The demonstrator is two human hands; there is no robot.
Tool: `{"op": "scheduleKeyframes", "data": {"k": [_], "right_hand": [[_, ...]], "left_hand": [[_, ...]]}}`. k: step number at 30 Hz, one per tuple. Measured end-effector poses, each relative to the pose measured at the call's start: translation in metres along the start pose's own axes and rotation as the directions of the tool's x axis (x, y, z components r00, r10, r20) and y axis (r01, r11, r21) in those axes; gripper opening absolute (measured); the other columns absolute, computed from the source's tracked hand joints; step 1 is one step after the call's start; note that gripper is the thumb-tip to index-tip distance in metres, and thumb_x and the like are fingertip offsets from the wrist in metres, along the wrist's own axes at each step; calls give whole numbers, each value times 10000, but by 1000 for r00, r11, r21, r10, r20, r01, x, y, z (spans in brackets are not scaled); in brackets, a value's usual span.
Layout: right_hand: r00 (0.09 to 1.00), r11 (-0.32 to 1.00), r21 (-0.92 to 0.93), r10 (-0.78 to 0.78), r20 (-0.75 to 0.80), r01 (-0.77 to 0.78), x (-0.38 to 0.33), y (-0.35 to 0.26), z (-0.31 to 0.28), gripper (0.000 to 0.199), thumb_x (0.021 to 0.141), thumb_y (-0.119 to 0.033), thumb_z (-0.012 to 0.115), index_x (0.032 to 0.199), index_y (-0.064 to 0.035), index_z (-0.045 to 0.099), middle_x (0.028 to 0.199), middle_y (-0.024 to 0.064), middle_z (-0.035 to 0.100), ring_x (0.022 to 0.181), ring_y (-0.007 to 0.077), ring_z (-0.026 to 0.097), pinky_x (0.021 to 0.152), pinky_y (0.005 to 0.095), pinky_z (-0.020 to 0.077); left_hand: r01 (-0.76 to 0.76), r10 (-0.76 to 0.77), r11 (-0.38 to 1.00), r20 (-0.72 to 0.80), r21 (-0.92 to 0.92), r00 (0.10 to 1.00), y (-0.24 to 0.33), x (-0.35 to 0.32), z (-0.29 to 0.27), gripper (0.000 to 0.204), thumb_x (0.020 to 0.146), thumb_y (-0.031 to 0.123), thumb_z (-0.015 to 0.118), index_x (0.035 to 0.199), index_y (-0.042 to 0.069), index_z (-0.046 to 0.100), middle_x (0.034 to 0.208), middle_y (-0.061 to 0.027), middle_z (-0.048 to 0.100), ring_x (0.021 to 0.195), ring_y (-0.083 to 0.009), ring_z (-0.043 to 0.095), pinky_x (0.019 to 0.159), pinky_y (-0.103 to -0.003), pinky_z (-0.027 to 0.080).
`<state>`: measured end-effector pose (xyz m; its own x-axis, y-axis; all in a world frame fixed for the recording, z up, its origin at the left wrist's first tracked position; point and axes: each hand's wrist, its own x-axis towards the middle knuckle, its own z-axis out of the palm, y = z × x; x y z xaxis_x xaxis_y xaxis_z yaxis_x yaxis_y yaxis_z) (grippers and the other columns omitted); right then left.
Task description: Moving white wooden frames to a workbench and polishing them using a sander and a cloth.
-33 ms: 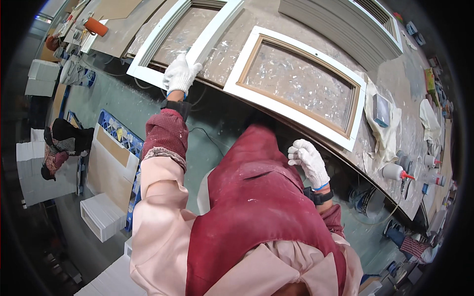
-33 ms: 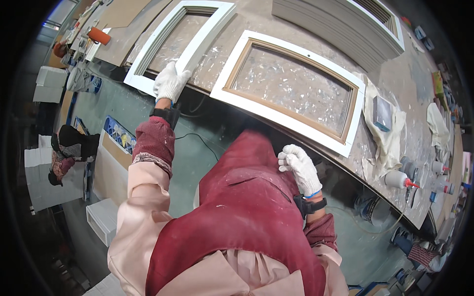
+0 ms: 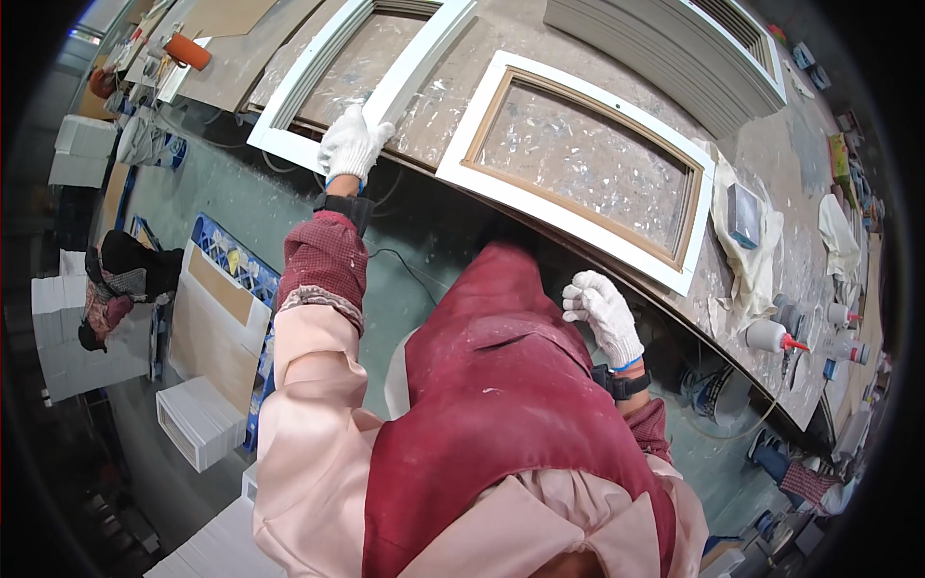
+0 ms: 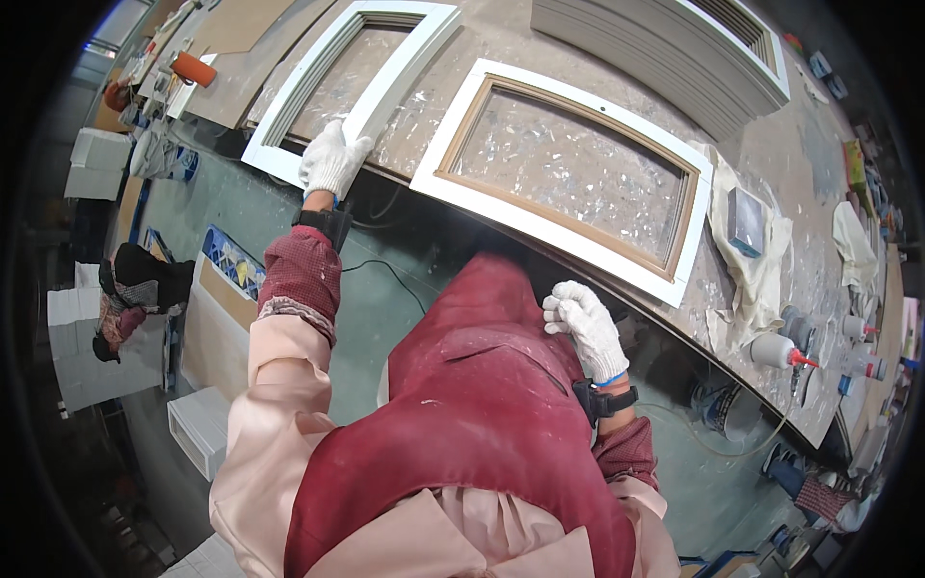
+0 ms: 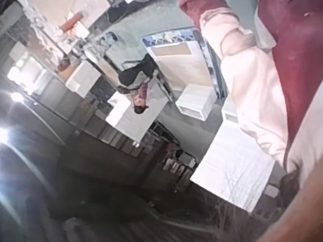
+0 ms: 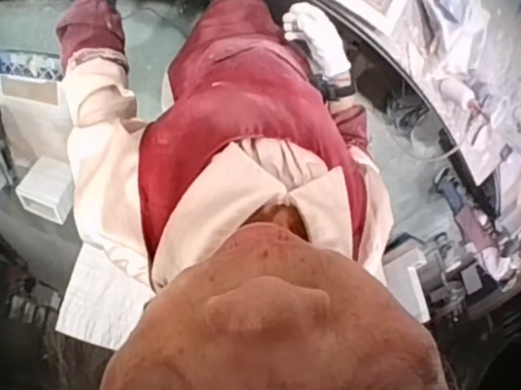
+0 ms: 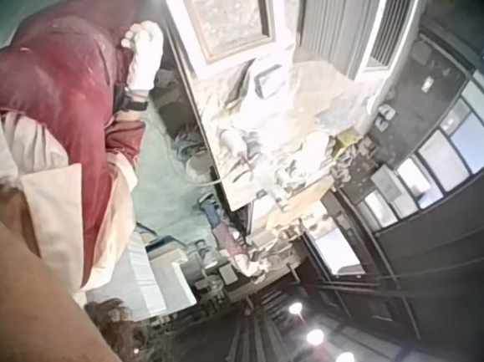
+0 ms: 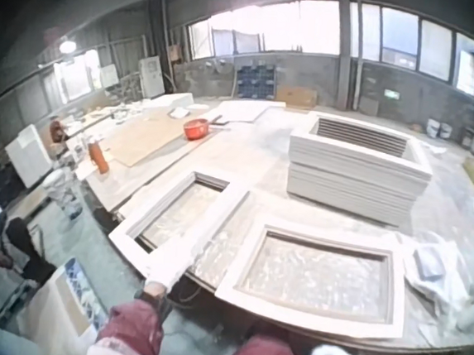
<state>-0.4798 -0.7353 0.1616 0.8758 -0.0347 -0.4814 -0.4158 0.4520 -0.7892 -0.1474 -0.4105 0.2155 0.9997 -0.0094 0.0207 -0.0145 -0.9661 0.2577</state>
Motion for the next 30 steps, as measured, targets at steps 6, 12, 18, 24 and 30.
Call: {"op": "scheduleKeyframes", "data": {"k": [6,12,18,24,30], "right_hand": [[947,940,-223,-293,-133,259,7,-35,10,317,918,-103,622,1197,25,545,1062,90,643,929,145,623,841,284,513],[653,234,-913,-756,45,334,23,-81,9,437,859,-155,679,1253,-21,544,1189,151,624,1107,265,597,972,371,454],[724,-318,-938,-614,315,139,33,-72,4,476,846,-302,641,1231,-40,541,1170,148,588,1112,317,536,929,420,405],[800,-362,-928,-527,287,94,23,-71,18,554,782,-275,695,1245,-21,527,1231,149,544,1158,317,492,968,426,383],[774,-301,-946,-569,280,121,-6,-53,30,660,756,-278,717,1322,-29,487,1278,157,522,1204,337,469,1028,474,346]], "left_hand": [[3,-4,1000,13,27,1000,7,-2,-10,593,729,444,705,1139,30,595,1045,-221,671,987,-377,649,843,-449,506],[-44,43,999,24,28,999,-1,-4,-10,601,737,478,696,1127,31,596,1041,-222,670,1002,-371,646,854,-441,501],[-79,77,996,34,45,996,-1,-3,-10,600,756,471,702,1146,32,579,1056,-227,663,1018,-384,636,862,-453,495],[-505,501,855,-450,122,739,-17,-15,13,523,850,324,666,1248,6,547,1112,-204,656,1044,-382,622,915,-440,482],[-174,127,645,-120,-744,985,14,-90,45,390,930,271,631,1210,1,622,1106,-130,688,1020,-218,645,908,-317,489]]}}
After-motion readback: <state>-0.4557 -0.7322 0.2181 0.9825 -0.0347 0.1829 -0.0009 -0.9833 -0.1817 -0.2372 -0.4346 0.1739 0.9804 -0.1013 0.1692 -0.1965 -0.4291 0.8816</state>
